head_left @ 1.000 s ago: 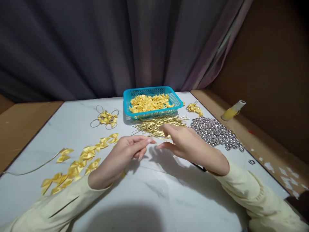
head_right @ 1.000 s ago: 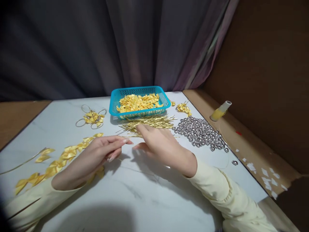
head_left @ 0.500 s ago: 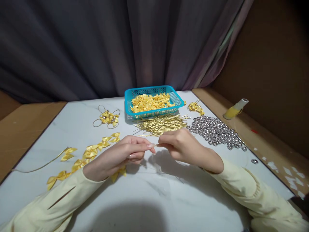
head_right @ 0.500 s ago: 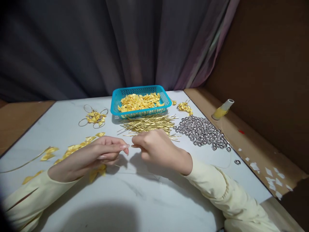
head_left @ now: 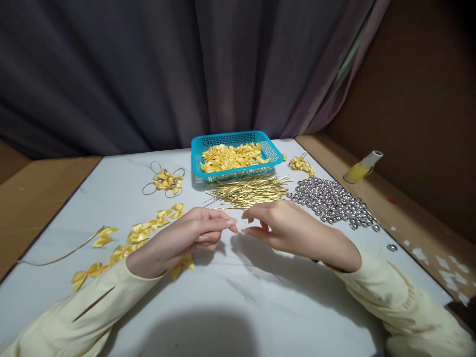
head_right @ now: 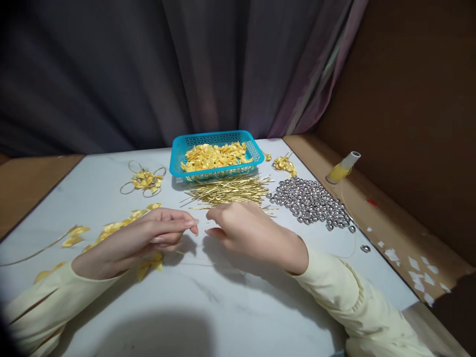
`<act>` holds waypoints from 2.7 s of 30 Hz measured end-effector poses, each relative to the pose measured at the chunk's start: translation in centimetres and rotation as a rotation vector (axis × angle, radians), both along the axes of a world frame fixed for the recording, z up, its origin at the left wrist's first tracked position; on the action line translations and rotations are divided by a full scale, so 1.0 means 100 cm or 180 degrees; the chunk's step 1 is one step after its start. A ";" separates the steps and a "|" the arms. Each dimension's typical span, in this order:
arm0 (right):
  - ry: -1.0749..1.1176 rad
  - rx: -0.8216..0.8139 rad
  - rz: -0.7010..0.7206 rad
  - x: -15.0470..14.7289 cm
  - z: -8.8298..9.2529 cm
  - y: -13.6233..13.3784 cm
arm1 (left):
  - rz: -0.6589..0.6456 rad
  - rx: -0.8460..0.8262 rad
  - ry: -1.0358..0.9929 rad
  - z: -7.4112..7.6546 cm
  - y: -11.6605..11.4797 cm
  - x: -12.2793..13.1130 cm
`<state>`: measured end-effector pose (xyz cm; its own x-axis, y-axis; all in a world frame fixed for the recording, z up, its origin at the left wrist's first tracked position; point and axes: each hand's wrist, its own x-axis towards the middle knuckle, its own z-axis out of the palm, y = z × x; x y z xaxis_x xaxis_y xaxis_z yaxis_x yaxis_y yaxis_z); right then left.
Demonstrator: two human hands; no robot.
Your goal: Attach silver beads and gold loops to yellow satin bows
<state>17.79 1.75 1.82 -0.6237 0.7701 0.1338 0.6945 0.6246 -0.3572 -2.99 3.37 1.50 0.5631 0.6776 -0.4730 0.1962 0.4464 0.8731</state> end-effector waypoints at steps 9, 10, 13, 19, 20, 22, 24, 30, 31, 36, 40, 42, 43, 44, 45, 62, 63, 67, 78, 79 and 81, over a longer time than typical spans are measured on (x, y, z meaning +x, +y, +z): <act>0.0410 0.0329 0.0156 -0.008 -0.016 -0.001 | 0.0256 -0.0112 -0.0158 0.003 -0.004 0.004; 0.0465 0.0335 0.0131 -0.009 -0.017 -0.001 | 0.0316 -0.0107 -0.0229 0.003 -0.005 0.005; 0.0770 0.0273 0.0022 -0.012 -0.018 -0.002 | 0.0496 0.0023 -0.0424 0.000 -0.007 0.007; 0.1512 -0.0497 -0.0326 -0.017 -0.015 -0.001 | 0.0750 0.0389 -0.0357 -0.006 -0.013 0.012; 0.1653 -0.0752 -0.0426 -0.018 -0.014 -0.001 | 0.0795 0.0511 -0.0251 -0.006 -0.014 0.012; 0.1898 -0.1313 -0.0594 -0.019 -0.013 -0.001 | 0.0890 0.0776 -0.0021 -0.007 -0.015 0.013; 0.2034 -0.1779 -0.0671 -0.020 -0.012 -0.001 | 0.0938 0.0973 0.0219 -0.006 -0.017 0.014; 0.1839 -0.1918 -0.0542 -0.017 -0.008 -0.001 | 0.0847 0.1742 0.1052 0.000 -0.021 0.015; 0.1718 -0.1755 -0.0480 -0.016 -0.007 -0.001 | 0.0757 0.1875 0.1176 0.001 -0.022 0.015; 0.1040 -0.0693 -0.0134 -0.008 -0.008 0.000 | -0.0019 0.2508 0.1537 0.002 -0.024 0.012; 0.0817 -0.0426 -0.0020 -0.007 -0.013 0.001 | -0.0363 0.2337 0.1484 0.002 -0.023 0.012; 0.0772 -0.0416 0.0004 -0.008 -0.015 0.002 | -0.0414 0.2058 0.1405 0.004 -0.022 0.013; 0.0773 -0.0431 0.0002 -0.009 -0.015 0.002 | -0.0410 0.1925 0.1365 0.005 -0.021 0.013; 0.0789 -0.0447 -0.0009 -0.009 -0.015 0.002 | -0.0395 0.1804 0.1327 0.006 -0.021 0.014; 0.0812 -0.0466 -0.0025 -0.009 -0.015 0.002 | -0.0379 0.1691 0.1290 0.006 -0.021 0.015; 0.1525 -0.2130 0.0356 -0.004 -0.006 0.008 | 0.0124 0.1443 0.0902 0.013 -0.017 0.011; 0.1531 -0.2268 0.0383 -0.004 -0.007 0.009 | 0.0142 0.1431 0.0892 0.013 -0.017 0.010; 0.1376 -0.2172 0.0253 -0.001 -0.006 0.010 | 0.0006 0.1139 0.0819 0.014 -0.014 0.007; 0.1421 -0.1275 -0.0102 -0.014 -0.013 0.001 | 0.0489 0.0737 0.0163 0.003 -0.016 0.008; 0.1522 -0.1371 -0.0197 -0.016 -0.012 -0.001 | 0.0574 0.0850 0.0202 0.004 -0.017 0.010; 0.1720 -0.1660 -0.0367 -0.017 -0.010 -0.002 | 0.0690 0.1046 0.0326 0.005 -0.020 0.013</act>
